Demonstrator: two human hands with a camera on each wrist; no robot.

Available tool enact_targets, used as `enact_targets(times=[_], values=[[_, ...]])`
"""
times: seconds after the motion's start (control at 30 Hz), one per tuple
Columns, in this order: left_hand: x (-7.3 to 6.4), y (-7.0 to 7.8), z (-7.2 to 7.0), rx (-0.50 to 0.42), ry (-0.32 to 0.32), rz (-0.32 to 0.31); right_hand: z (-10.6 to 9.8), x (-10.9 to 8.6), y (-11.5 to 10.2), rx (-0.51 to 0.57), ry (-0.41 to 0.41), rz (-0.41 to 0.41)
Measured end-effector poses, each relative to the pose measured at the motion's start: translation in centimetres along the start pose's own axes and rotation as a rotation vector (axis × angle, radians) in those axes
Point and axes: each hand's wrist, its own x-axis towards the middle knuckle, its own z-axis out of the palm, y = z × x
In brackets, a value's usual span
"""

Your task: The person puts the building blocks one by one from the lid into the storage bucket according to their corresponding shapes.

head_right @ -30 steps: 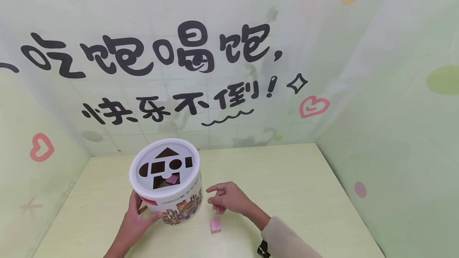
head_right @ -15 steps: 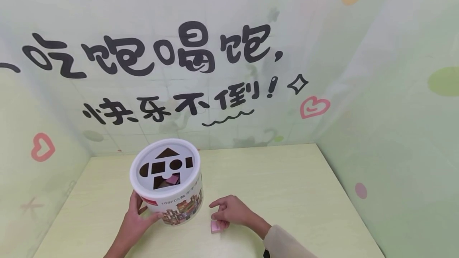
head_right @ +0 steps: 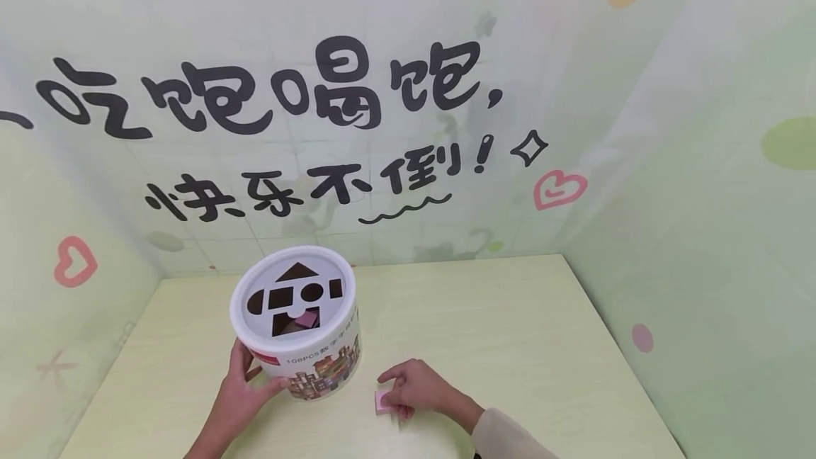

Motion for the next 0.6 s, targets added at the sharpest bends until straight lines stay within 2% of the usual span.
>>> enact_targets(times=[0.4, 0.6], values=[[0.19, 0.04, 0.03, 0.01, 0.001, -0.009, 0.01, -0.07, 0.03, -0.03, -0.033, -0.011], [-0.01, 0.22, 0.02, 0.026, -0.004, -0.021, 0.43, -0.27, -0.08, -0.036, -0.037, 0.02]])
